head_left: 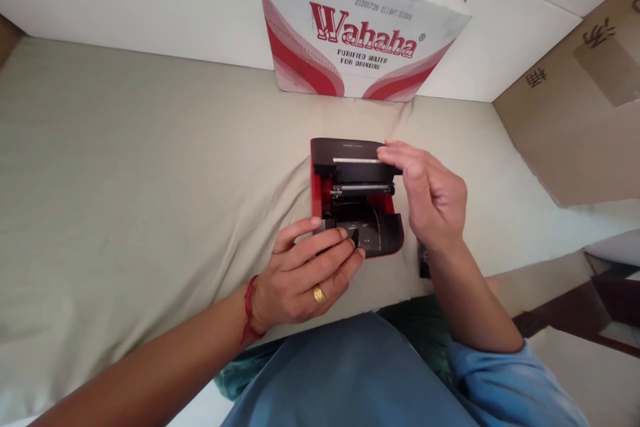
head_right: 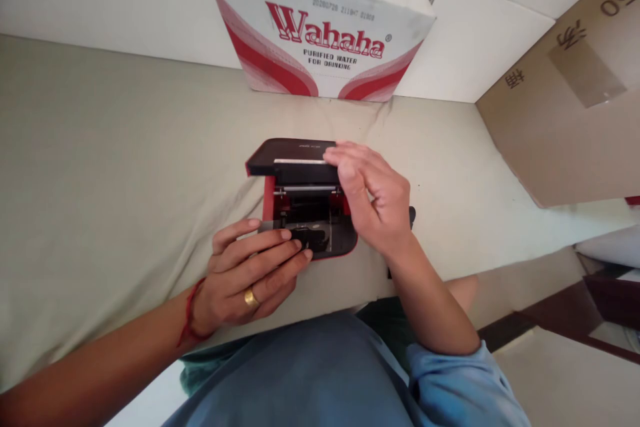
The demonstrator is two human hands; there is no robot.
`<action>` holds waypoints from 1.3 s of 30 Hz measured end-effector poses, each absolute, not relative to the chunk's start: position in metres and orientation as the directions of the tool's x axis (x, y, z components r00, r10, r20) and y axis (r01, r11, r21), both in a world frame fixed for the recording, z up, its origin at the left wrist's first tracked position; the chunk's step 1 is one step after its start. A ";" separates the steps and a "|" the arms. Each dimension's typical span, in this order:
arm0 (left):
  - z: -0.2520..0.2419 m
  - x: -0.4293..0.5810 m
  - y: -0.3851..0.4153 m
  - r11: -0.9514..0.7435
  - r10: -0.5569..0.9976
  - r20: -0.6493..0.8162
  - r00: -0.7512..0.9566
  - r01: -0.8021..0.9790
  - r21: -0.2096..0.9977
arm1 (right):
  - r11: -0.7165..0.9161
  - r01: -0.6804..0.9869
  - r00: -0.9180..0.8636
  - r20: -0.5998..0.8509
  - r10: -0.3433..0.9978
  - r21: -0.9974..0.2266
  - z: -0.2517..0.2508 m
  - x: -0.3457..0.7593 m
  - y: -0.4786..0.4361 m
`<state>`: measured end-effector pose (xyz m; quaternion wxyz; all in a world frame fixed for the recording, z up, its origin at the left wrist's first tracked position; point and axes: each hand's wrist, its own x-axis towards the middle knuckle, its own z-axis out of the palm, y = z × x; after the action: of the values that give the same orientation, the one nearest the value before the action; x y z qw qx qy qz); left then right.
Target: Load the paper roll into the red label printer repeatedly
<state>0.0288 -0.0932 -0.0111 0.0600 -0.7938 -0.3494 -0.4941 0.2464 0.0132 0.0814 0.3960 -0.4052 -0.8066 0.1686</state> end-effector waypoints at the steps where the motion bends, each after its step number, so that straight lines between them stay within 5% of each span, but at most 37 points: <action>1: -0.011 0.029 -0.093 -0.749 0.497 0.827 0.261 0.611 0.257 | 0.632 0.522 -0.384 0.503 0.774 -0.573 0.079 0.250 0.008; 7: -0.009 0.030 -0.091 -0.730 0.455 0.844 0.282 0.661 0.173 | 0.726 0.503 -0.547 0.478 0.687 -0.469 0.054 0.274 -0.016; 12: -0.011 0.029 -0.091 -0.730 0.500 0.827 0.255 0.638 0.245 | 0.696 0.541 -0.580 0.390 0.716 -0.472 0.044 0.281 -0.019; 16: -0.014 0.019 -0.086 -0.652 0.614 0.789 0.031 0.583 0.485 | 0.660 0.539 -0.531 0.398 0.748 -0.522 0.047 0.277 -0.017; 19: -0.023 0.007 -0.076 -0.511 0.777 0.604 -0.179 0.381 0.770 | 0.627 0.535 -0.459 0.428 0.779 -0.566 0.051 0.270 -0.022; 23: -0.036 -0.003 -0.061 -0.306 0.949 0.305 -0.081 0.004 0.952 | 0.684 0.476 -0.499 0.471 0.727 -0.552 0.059 0.266 -0.034; 27: -0.036 -0.001 -0.054 -0.223 0.967 0.244 0.068 -0.233 0.947 | 0.796 0.410 -0.610 0.514 0.603 -0.446 0.060 0.275 -0.046; 39: -0.037 0.002 -0.053 -0.131 0.959 0.205 0.196 -0.337 0.932 | 0.836 0.415 -0.612 0.569 0.549 -0.360 0.034 0.290 -0.066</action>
<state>0.0018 -0.0534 -0.0372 -0.5837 -0.5073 -0.3065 -0.5549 0.2898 -0.0656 0.0340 0.3481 -0.2698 -0.8926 0.0963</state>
